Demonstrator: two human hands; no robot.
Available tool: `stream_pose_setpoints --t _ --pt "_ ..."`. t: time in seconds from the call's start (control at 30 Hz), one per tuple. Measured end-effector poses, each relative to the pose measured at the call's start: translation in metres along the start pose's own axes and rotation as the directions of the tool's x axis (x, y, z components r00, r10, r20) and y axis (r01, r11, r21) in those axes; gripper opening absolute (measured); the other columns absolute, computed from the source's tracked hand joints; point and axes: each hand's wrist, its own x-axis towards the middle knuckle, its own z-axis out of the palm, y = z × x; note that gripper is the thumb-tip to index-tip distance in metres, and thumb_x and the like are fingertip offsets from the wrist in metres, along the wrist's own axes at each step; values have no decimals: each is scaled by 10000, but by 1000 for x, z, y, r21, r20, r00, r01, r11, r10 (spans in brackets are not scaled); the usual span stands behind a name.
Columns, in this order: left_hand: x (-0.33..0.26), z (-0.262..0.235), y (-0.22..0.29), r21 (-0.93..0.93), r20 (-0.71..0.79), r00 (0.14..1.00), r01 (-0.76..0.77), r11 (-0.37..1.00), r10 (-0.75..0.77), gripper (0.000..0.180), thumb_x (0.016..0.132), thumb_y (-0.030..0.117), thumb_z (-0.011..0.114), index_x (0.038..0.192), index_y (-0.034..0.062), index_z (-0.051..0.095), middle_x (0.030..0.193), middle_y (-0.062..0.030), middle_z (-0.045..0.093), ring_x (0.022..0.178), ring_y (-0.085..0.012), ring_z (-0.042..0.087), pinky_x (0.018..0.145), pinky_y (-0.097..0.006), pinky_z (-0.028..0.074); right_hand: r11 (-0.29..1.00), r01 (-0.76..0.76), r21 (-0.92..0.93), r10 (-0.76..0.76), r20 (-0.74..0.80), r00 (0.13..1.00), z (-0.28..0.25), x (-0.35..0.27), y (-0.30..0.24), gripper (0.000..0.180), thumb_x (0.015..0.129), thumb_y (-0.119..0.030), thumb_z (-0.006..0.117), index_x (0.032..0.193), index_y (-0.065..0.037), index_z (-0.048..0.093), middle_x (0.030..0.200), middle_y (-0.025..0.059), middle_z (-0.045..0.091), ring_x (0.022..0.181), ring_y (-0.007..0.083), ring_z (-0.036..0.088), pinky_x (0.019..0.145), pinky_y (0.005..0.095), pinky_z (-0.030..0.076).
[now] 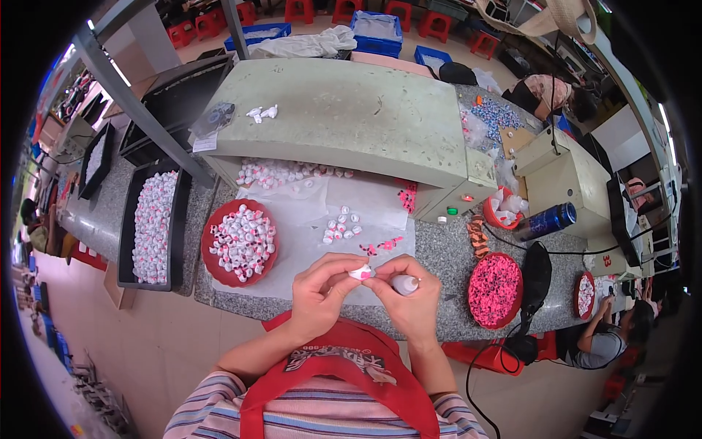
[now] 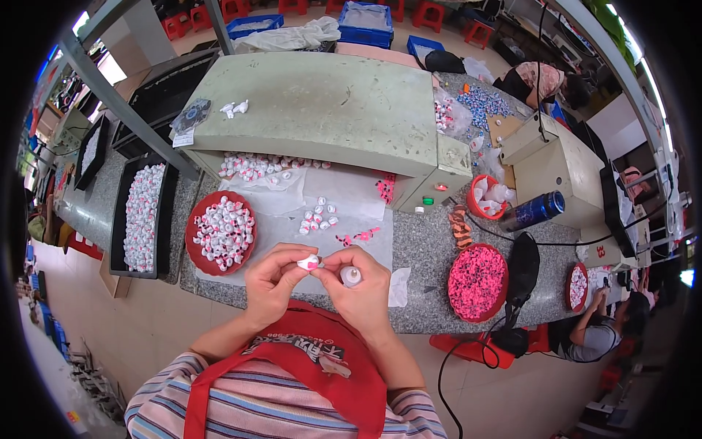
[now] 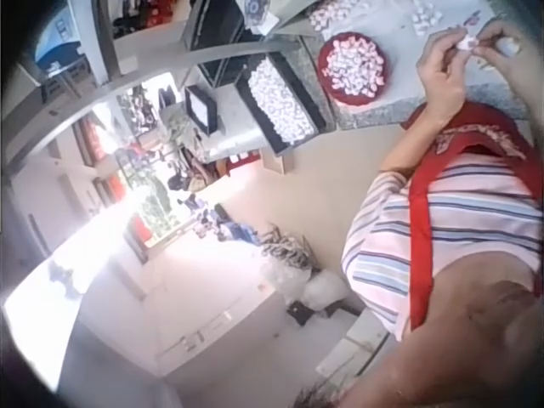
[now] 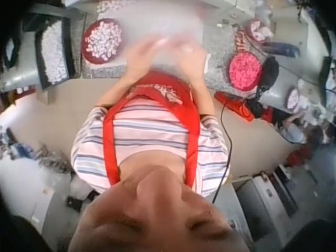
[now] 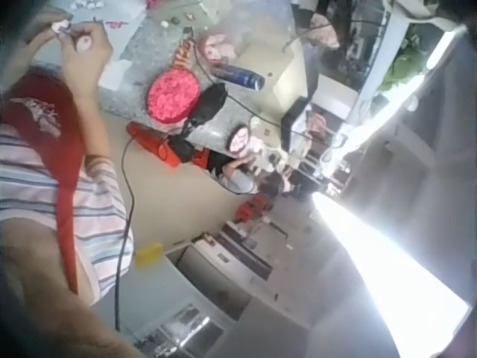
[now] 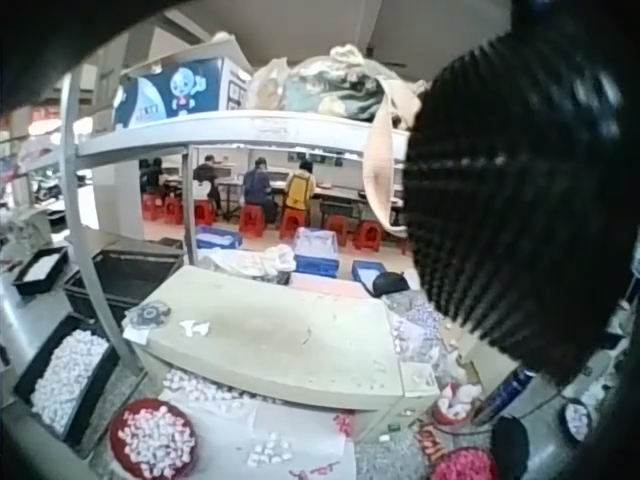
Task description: Assembling small ceramic components by applying a substance from a squeeze bottle.
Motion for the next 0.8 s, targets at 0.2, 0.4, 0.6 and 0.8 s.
stream_pose_setpoints --t 0.2,0.4,0.6,0.8 --pt "12 -13 -33 -247 -25 927 357 901 -375 209 819 10 522 1022 -37 541 938 -122 595 857 -157 585 769 -246 473 994 -91 68 88 47 995 11 32 44 207 638 25 704 791 -4 567 656 20 571 584 59 527 529 189 432" --pt "21 -21 -14 -529 163 767 599 601 -621 260 830 101 546 1053 -29 520 904 -125 604 796 -175 617 734 -263 507 983 174 65 -179 74 981 9 18 32 219 654 7 698 843 6 586 832 52 585 642 75 541 561 201 435" --pt "8 -15 9 -237 109 945 326 915 -308 272 789 -5 568 1052 -44 510 902 -140 609 800 -189 619 676 -241 504 929 63 365 -128 157 979 2 16 31 185 695 30 651 875 21 610 887 111 571 654 120 566 538 213 456" --pt "4 -19 8 -150 30 951 309 939 -308 259 775 -45 567 1031 -42 527 895 -133 615 796 -172 615 664 -234 493 879 -122 461 15 228 973 11 13 30 161 698 52 629 854 30 596 898 125 560 623 128 550 493 216 448"
